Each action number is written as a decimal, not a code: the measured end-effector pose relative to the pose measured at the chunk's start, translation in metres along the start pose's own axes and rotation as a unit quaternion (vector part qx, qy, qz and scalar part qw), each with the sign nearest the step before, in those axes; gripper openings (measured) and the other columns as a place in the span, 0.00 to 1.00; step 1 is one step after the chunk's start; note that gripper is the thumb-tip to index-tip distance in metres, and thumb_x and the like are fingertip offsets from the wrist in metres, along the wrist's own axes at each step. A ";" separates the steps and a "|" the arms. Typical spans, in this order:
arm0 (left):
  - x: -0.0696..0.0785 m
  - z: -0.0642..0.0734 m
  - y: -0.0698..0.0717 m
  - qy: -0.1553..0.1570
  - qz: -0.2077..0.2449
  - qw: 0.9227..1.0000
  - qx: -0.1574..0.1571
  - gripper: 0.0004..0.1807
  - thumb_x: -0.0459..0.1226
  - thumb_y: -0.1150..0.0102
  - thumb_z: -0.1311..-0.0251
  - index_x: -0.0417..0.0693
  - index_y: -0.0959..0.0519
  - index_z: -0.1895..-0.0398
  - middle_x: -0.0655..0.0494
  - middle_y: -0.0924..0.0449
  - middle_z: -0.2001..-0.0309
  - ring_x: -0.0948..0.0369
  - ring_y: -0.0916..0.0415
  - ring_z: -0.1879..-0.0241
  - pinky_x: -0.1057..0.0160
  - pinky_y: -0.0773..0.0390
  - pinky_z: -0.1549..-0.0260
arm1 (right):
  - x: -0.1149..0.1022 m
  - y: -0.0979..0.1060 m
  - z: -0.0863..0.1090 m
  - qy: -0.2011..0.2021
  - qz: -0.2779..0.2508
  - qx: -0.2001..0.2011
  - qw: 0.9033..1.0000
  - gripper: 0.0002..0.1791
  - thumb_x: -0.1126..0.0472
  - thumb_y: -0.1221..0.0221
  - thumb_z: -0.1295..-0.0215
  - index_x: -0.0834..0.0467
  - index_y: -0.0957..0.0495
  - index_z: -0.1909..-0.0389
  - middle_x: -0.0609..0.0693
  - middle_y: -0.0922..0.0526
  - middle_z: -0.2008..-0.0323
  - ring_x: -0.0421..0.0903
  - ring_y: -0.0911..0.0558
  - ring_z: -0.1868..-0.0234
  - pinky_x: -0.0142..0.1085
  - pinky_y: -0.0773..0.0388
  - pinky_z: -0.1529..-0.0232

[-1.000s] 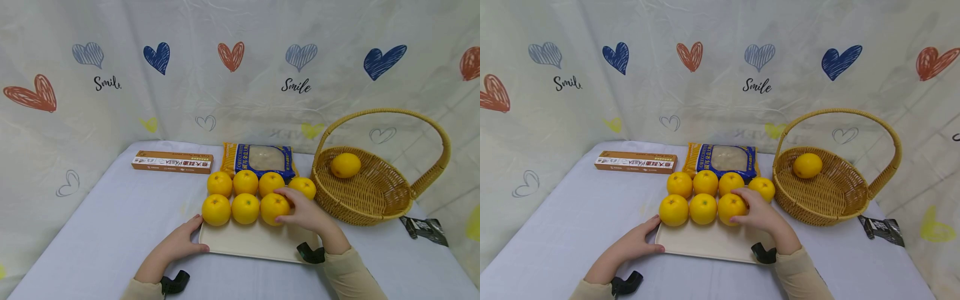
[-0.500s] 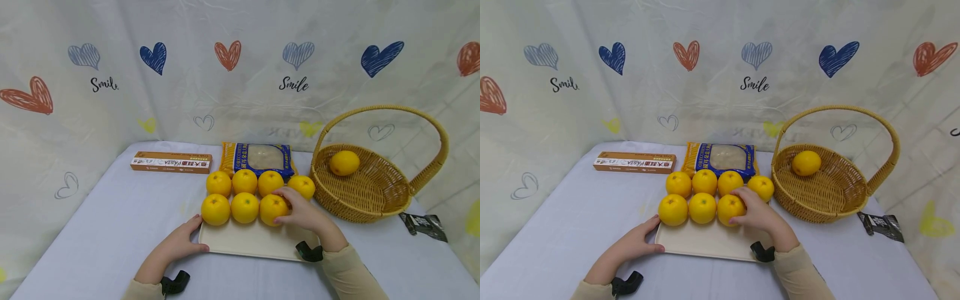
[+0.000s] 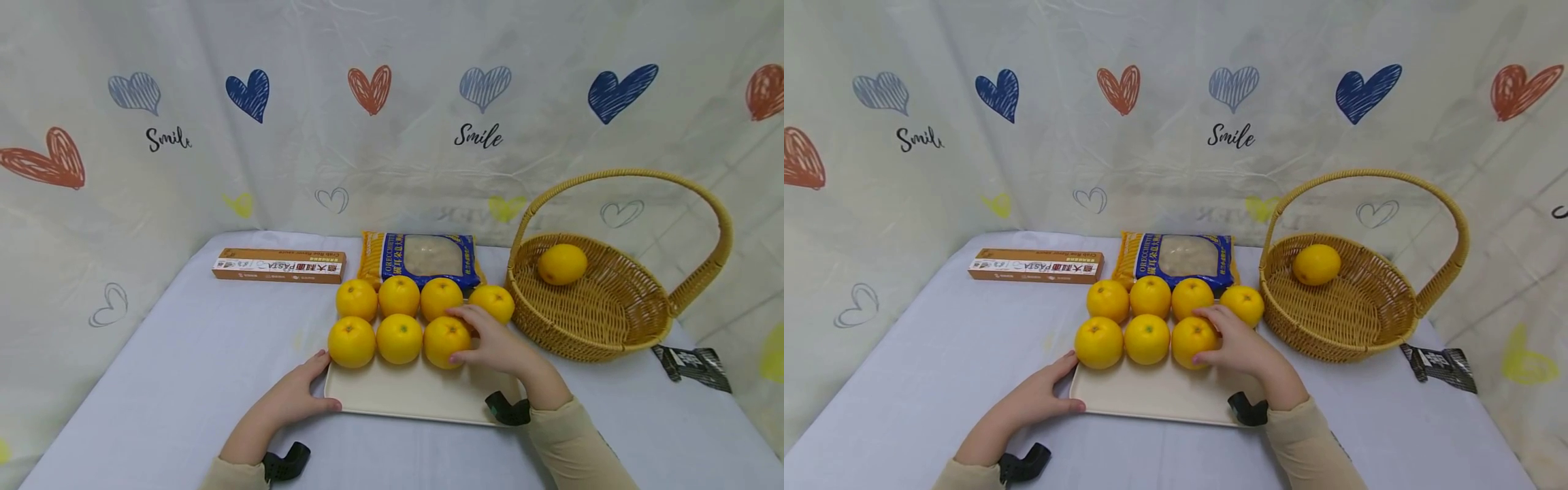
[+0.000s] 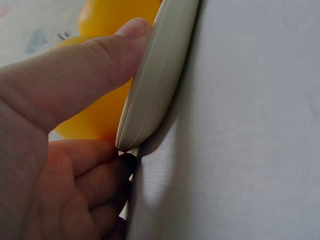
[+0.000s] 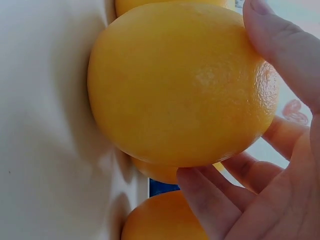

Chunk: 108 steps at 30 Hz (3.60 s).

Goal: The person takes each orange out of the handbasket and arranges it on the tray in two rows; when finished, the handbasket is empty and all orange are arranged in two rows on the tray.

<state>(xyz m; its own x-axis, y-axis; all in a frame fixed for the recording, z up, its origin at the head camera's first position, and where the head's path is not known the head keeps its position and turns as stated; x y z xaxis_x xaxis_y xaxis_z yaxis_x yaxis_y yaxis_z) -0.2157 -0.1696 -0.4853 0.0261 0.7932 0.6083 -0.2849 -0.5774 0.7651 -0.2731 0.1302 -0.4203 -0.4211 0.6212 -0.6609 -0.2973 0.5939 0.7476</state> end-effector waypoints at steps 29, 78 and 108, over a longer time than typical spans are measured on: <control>-0.002 0.000 -0.001 0.007 0.005 1.000 -0.002 0.54 0.58 0.32 0.65 0.48 0.42 0.33 0.48 0.45 0.31 0.48 0.47 0.32 0.44 0.44 0.37 | 0.067 0.130 0.049 -0.100 0.063 0.176 0.977 0.39 0.49 0.46 0.38 0.64 0.48 0.33 0.71 0.43 0.39 0.67 0.40 0.41 0.63 0.40 0.48; -0.003 0.001 -0.004 0.002 -0.002 1.000 -0.010 0.55 0.61 0.34 0.64 0.48 0.43 0.32 0.48 0.47 0.31 0.49 0.48 0.32 0.45 0.45 0.36 | 0.147 0.130 0.011 -0.236 0.143 0.038 0.960 0.52 0.42 0.48 0.40 0.54 0.73 0.30 0.68 0.79 0.33 0.81 0.62 0.40 0.74 0.53 0.48; 0.003 0.000 0.002 -0.014 -0.007 1.000 -0.008 0.54 0.59 0.34 0.63 0.46 0.43 0.32 0.45 0.47 0.31 0.47 0.48 0.32 0.44 0.45 0.37 | 0.171 0.142 0.027 -0.297 0.095 0.150 0.938 0.45 0.56 0.46 0.38 0.49 0.65 0.29 0.71 0.77 0.36 0.81 0.41 0.54 0.68 0.38 0.57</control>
<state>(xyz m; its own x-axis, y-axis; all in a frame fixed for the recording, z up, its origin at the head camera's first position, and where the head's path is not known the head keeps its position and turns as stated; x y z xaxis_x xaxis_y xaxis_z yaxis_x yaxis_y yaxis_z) -0.2158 -0.1680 -0.4819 0.0580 0.7956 0.6030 -0.2997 -0.5623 0.7707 -0.3641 0.3348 -0.4289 0.1351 0.8534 -0.5034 0.0267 0.5047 0.8629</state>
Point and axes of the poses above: each hand's wrist, its own z-axis away from the middle knuckle, its own y-axis out of the back of the hand, x = y × z, the point moved 7 cm from there along -z, towards the middle knuckle
